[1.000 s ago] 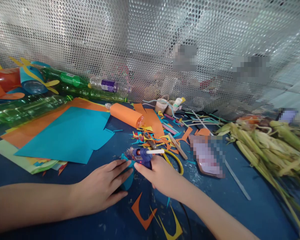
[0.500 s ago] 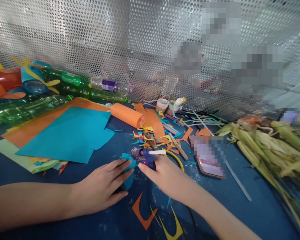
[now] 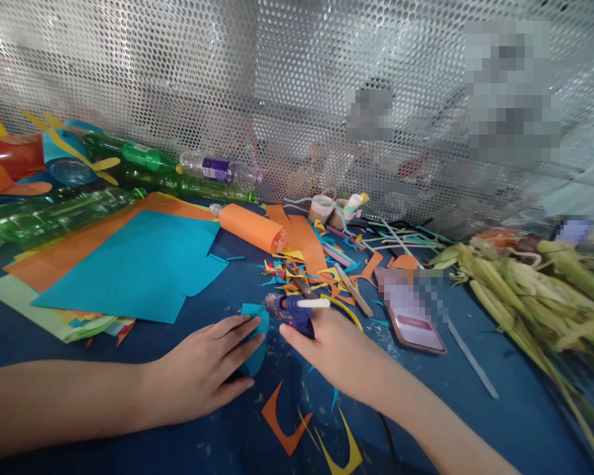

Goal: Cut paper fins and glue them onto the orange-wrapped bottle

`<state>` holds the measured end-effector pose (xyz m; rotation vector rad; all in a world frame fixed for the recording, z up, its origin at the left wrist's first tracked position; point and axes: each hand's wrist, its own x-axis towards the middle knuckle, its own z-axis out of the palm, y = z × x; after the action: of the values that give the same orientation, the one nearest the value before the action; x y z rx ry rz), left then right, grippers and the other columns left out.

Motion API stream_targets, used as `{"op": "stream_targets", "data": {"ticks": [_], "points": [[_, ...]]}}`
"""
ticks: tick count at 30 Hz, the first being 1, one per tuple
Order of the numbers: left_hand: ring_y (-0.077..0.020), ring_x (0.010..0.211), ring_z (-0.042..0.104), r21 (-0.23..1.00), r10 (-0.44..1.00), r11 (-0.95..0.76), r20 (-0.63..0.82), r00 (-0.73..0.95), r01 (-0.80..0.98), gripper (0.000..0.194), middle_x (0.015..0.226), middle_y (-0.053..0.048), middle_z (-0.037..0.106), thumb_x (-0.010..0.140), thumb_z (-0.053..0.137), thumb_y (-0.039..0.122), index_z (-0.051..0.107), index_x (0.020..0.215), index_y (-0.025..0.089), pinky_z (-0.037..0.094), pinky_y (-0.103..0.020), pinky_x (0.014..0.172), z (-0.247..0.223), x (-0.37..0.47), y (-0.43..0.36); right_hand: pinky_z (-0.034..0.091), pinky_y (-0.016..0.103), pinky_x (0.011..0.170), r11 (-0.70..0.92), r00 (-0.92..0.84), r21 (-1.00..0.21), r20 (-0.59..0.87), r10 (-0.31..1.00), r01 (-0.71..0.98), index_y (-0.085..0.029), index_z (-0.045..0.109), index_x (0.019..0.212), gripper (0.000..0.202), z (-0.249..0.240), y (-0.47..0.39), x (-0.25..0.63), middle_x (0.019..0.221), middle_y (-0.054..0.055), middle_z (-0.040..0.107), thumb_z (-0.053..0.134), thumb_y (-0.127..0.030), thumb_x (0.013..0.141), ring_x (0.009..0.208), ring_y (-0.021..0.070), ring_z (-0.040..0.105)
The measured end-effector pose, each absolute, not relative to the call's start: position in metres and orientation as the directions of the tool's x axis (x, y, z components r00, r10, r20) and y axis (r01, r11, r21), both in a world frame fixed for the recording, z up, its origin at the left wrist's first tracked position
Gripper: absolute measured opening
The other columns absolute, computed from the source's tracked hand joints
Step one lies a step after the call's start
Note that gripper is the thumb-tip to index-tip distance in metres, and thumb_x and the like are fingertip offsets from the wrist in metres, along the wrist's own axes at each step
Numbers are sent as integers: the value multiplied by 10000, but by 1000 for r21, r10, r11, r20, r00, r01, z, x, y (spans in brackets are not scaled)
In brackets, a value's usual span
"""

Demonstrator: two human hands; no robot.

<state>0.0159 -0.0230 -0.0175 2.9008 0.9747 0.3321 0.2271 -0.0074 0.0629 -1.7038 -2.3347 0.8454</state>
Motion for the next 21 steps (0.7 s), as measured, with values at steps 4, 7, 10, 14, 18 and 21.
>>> {"op": "stream_targets", "data": {"ticks": [4,7,10,14,18,21], "points": [[-293,1199,399,148,603,-798,199,773,584,512,1318,-149,439,884,343,448,447,1266,125,418,-403,938,-17,15,-23,430,268,571,250,-364,-471,-169,916,846,-224,605,912,266,65,-6,230,595,3,604,427,-413,855,550,167,572],[-294,1196,396,175,616,-788,205,761,590,489,1307,-144,449,885,347,438,458,1257,140,405,-421,948,-16,14,-23,446,307,721,340,-381,-372,-40,924,863,-227,583,945,278,66,-3,236,821,44,646,401,-423,869,806,216,605],[-295,1203,386,192,621,-783,190,760,592,482,1314,-140,439,888,340,435,448,1264,153,388,-436,962,-15,14,-23,450,341,749,348,-337,-188,89,937,919,-201,540,1002,304,58,5,248,974,91,606,396,-431,866,911,253,585],[-294,1187,399,212,616,-787,220,757,579,453,1282,-139,466,878,376,419,472,1234,157,404,-435,944,-13,14,-23,462,344,591,229,-250,163,123,961,960,-119,474,1057,321,36,23,264,1003,160,542,450,-362,847,798,286,618],[-302,1174,409,220,621,-784,235,748,581,443,1265,-139,480,874,388,413,477,1225,159,413,-444,929,-12,13,-24,455,314,518,224,-260,266,109,960,938,-96,471,1030,323,20,32,267,959,162,526,484,-356,839,721,272,636],[-298,1176,404,233,616,-787,251,746,572,442,1261,-139,480,873,393,403,463,1235,158,399,-450,942,-12,12,-24,472,315,565,317,-354,264,109,929,911,-125,457,1058,289,16,30,262,1057,166,504,524,-266,815,747,258,640]]}}
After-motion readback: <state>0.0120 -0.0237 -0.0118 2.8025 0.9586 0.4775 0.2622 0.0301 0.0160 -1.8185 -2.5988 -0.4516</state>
